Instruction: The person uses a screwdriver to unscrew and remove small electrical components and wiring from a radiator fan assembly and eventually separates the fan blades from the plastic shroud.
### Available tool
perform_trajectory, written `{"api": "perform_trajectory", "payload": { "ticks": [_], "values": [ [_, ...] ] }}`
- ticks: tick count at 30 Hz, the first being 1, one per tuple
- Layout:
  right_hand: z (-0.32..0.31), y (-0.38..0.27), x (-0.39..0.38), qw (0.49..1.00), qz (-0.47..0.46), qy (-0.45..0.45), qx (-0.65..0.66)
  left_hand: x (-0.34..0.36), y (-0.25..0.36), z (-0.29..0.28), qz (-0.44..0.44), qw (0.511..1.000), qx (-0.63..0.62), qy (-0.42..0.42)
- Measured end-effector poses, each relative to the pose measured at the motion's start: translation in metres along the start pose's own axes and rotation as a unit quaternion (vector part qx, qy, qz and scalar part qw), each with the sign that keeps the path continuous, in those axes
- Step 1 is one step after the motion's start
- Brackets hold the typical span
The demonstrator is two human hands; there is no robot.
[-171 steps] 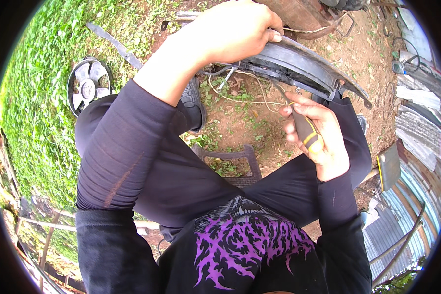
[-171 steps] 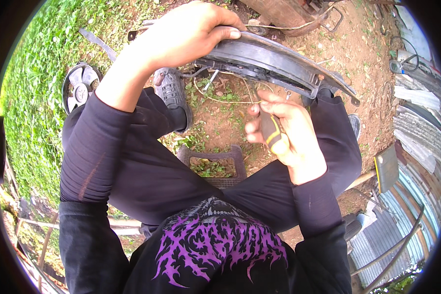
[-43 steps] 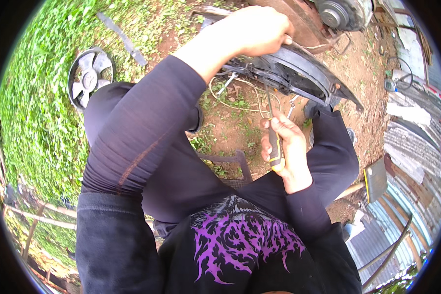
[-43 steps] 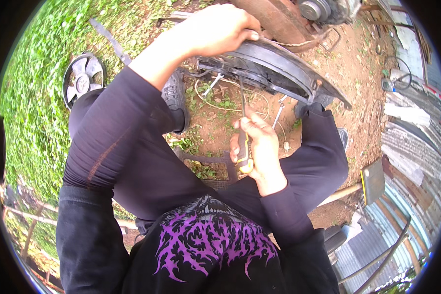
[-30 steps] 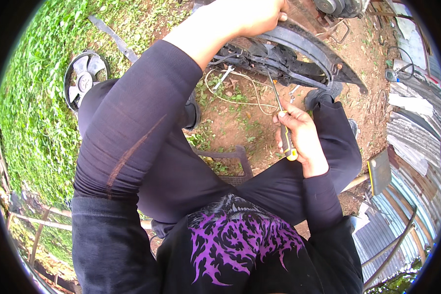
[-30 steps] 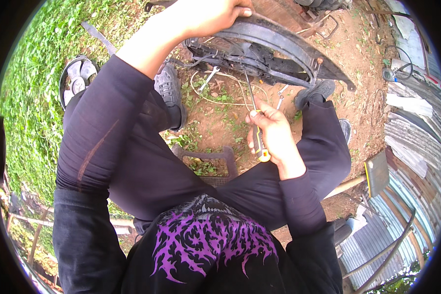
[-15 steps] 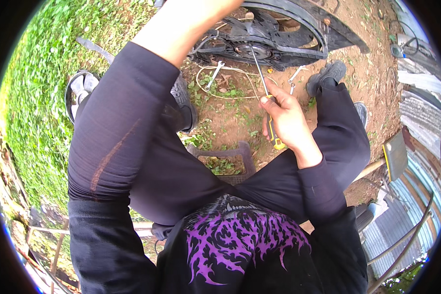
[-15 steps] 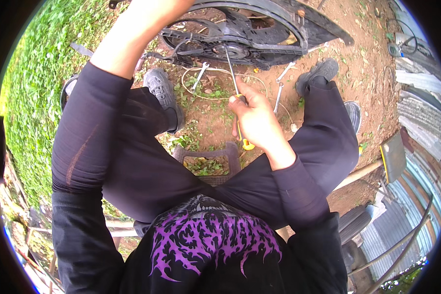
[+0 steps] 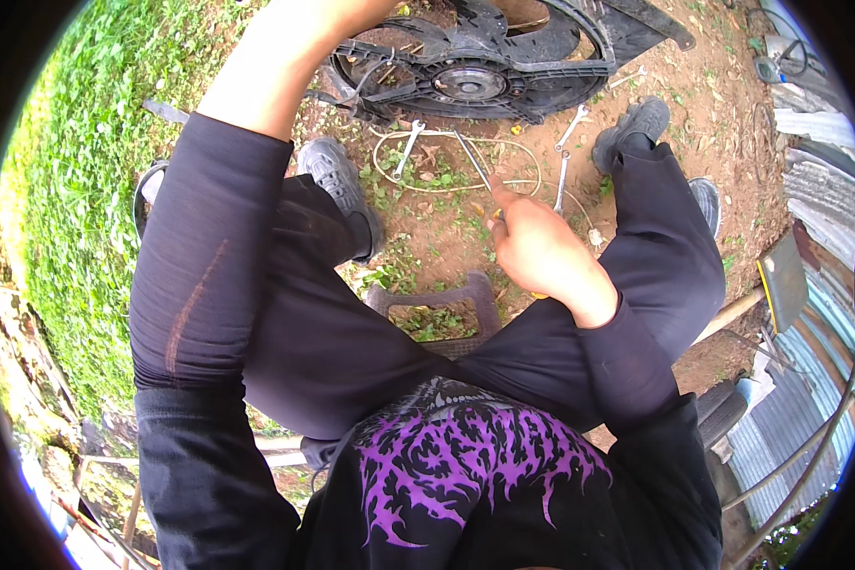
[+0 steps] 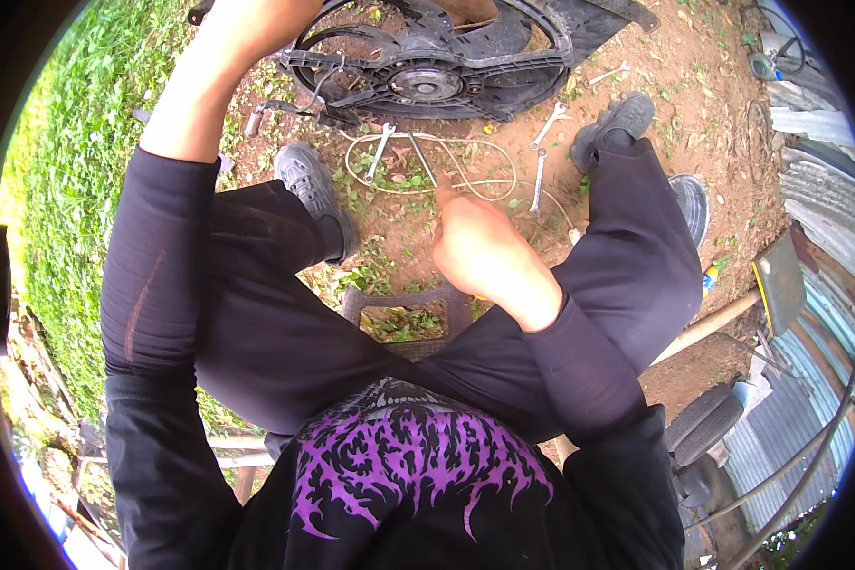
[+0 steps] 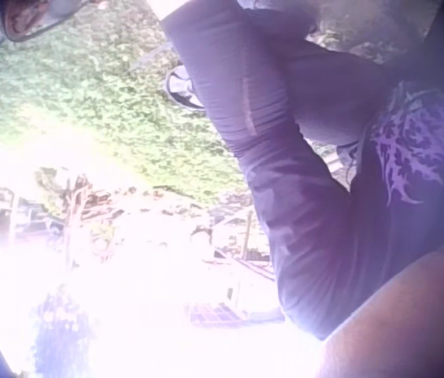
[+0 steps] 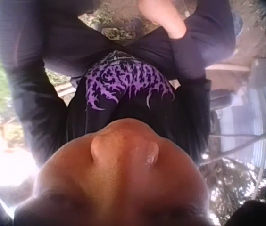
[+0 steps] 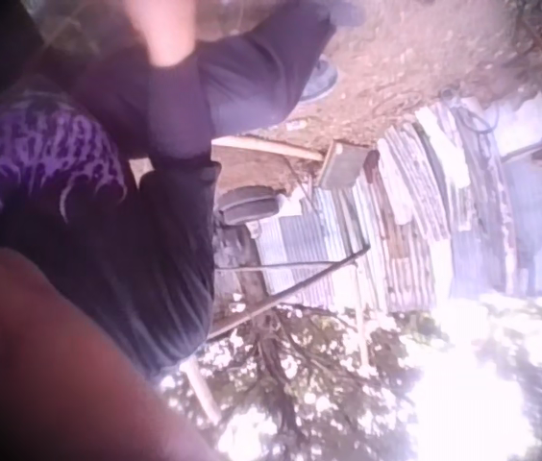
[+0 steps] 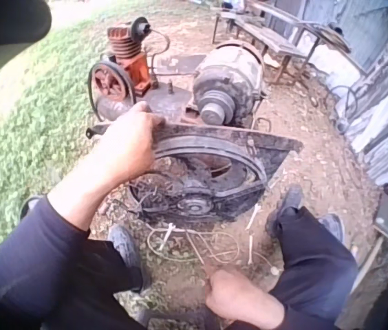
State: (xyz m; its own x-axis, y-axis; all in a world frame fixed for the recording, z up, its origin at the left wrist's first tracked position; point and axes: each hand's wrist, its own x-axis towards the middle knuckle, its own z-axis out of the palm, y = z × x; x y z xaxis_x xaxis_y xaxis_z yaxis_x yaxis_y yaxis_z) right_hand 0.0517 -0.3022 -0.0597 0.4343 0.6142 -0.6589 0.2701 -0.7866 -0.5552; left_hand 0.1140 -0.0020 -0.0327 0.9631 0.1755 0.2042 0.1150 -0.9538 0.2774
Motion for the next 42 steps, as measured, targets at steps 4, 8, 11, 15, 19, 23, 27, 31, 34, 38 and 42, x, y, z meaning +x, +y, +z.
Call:
{"api": "perform_trajectory", "payload": {
  "ticks": [4,8,11,15,19,23,27,31,34,38,42],
  "values": [
    [0.0,0.002,-0.003,0.999,0.002,-0.014,-0.047,-0.002,0.01,-0.012,0.01,1.0,-0.021,-0.017],
    [0.005,0.008,-0.002,0.997,-0.029,-0.002,-0.076,-0.006,0.014,-0.017,0.008,1.0,0.001,-0.027],
    [0.004,0.006,0.0,0.995,-0.021,-0.029,-0.092,-0.01,0.02,-0.02,0.021,0.999,0.008,-0.026],
    [0.009,0.011,-0.001,0.994,-0.01,-0.028,-0.102,-0.002,0.019,-0.005,0.023,0.999,-0.017,-0.042],
    [0.01,0.008,0.0,0.984,-0.062,-0.054,-0.155,-0.007,0.008,-0.011,0.005,0.999,0.0,-0.043],
    [0.011,0.007,0.002,0.983,-0.052,-0.073,-0.158,-0.011,0.016,-0.016,0.028,0.999,0.002,-0.03],
    [0.015,0.01,0.001,0.982,-0.076,-0.062,-0.164,-0.003,-0.001,-0.009,-0.001,0.999,-0.008,-0.053],
    [0.019,0.013,0.002,0.981,-0.094,-0.05,-0.159,0.001,0.001,-0.012,-0.013,0.997,0.002,-0.08],
    [0.02,0.018,0.002,0.981,-0.096,-0.052,-0.16,-0.003,0.01,-0.02,0.002,0.997,0.003,-0.081],
    [0.016,0.012,0.003,0.979,-0.077,-0.078,-0.171,-0.013,0.019,-0.037,0.016,0.997,-0.002,-0.076],
    [0.019,0.011,0.004,0.982,-0.053,-0.093,-0.157,-0.01,0.015,-0.037,0.022,0.995,-0.024,-0.096]
  ]
}}
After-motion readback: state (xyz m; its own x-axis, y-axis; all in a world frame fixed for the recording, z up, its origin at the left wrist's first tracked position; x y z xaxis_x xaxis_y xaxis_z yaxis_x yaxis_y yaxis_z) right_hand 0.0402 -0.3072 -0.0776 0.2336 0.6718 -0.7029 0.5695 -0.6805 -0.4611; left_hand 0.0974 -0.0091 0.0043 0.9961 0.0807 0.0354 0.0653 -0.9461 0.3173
